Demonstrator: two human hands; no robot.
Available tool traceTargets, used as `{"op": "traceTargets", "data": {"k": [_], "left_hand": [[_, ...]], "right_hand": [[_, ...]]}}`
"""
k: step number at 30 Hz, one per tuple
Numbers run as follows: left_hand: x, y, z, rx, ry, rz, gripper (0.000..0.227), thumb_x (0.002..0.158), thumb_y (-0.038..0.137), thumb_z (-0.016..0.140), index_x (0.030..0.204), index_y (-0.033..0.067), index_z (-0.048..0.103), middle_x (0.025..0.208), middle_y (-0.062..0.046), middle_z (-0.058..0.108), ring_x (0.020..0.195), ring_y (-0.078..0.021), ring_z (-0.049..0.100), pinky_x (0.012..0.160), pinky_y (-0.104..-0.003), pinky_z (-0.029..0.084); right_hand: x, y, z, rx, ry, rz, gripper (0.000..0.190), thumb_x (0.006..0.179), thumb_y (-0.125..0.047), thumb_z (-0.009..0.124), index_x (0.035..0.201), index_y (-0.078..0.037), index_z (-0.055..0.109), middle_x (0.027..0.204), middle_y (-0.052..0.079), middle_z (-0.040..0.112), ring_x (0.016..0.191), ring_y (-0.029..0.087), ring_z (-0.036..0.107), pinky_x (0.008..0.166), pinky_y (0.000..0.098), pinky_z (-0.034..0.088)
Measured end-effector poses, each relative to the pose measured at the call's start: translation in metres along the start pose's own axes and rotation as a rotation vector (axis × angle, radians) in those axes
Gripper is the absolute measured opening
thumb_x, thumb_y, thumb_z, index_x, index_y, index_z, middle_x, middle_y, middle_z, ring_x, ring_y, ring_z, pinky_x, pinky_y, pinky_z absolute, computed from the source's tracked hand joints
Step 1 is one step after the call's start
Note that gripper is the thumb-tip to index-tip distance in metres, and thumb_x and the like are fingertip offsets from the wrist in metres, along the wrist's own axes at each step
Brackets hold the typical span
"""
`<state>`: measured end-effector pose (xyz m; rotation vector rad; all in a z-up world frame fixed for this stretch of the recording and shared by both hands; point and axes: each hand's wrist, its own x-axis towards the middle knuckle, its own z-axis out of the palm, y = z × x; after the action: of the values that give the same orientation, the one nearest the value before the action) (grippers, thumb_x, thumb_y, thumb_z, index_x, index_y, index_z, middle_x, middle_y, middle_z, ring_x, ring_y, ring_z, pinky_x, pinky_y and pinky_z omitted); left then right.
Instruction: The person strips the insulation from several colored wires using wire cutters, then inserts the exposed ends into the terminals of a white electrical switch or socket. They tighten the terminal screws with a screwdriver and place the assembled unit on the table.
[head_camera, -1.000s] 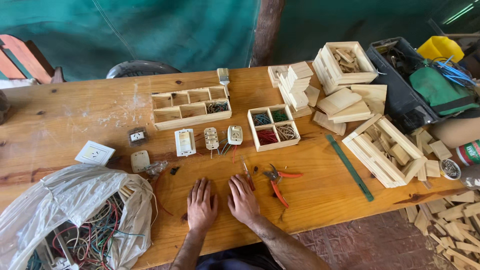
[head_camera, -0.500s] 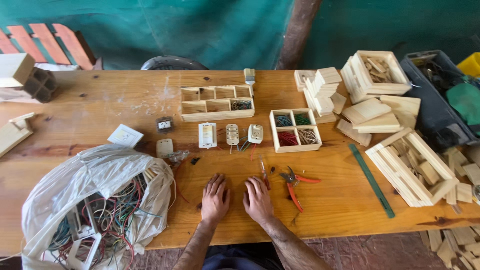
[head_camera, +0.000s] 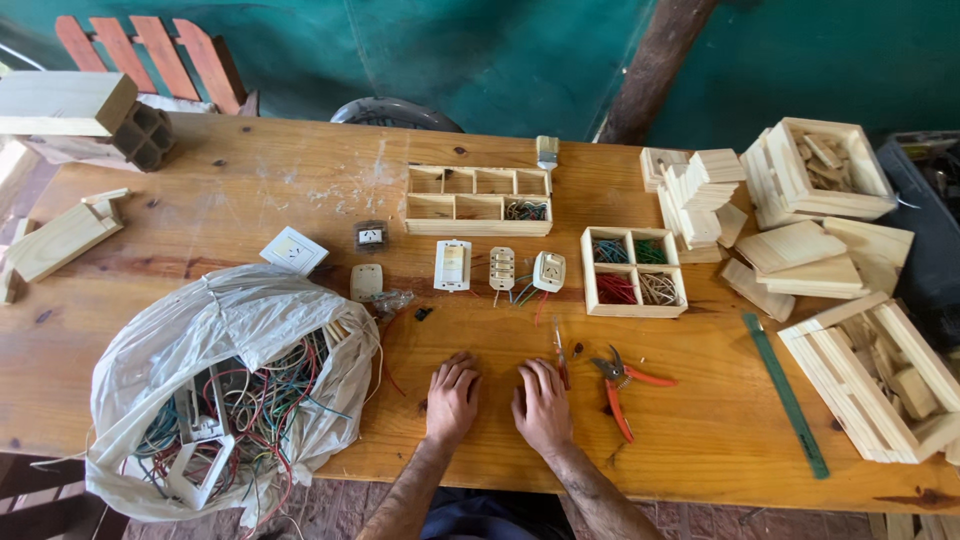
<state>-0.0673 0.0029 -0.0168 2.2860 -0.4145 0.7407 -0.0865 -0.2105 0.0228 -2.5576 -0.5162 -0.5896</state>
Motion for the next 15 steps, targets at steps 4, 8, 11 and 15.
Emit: {"op": "traceTargets", "data": {"k": [4,8,11,15], "left_hand": [[0.001,0.002,-0.0022,0.011,-0.026,-0.025,0.008,0.109,0.014,0.075,0.109,0.0071,0.078,0.131,-0.009,0.082,0.136,-0.0315,0.071,0.107,-0.05,0.055],[0.0001,0.0005,0.0011,0.055,-0.036,-0.03,0.011,0.109,0.016,0.074,0.114,0.007,0.079,0.131,-0.008,0.08,0.134,-0.031,0.071,0.107,-0.05,0.055],[-0.0031,-0.0037,0.0045,0.049,-0.097,-0.068,0.018,0.11,0.018,0.068,0.123,0.009,0.077,0.136,-0.008,0.078,0.133,-0.0322,0.069,0.107,-0.05,0.052],[-0.0019,0.0005,0.0002,0.037,-0.095,-0.097,0.015,0.113,0.018,0.064,0.12,0.0089,0.073,0.135,-0.011,0.077,0.125,-0.0355,0.07,0.105,-0.051,0.052]], "right_hand": [[-0.0008,0.0004,0.0019,-0.009,-0.015,0.013,0.04,0.101,-0.012,0.073,0.139,0.0,0.07,0.144,0.018,0.067,0.143,0.039,0.062,0.125,0.0543,0.053],[-0.0022,0.0018,0.0037,-0.011,-0.026,0.021,0.043,0.101,-0.014,0.073,0.142,-0.001,0.07,0.147,0.017,0.068,0.148,0.039,0.06,0.127,0.053,0.052],[-0.0035,0.0031,0.0064,-0.029,-0.019,0.027,0.043,0.1,-0.015,0.073,0.14,-0.002,0.071,0.148,0.016,0.069,0.148,0.038,0.061,0.127,0.0533,0.051],[-0.0071,0.0047,0.0081,-0.035,-0.043,0.032,0.043,0.102,-0.016,0.074,0.142,-0.001,0.07,0.149,0.016,0.068,0.148,0.038,0.061,0.128,0.054,0.052]]}}
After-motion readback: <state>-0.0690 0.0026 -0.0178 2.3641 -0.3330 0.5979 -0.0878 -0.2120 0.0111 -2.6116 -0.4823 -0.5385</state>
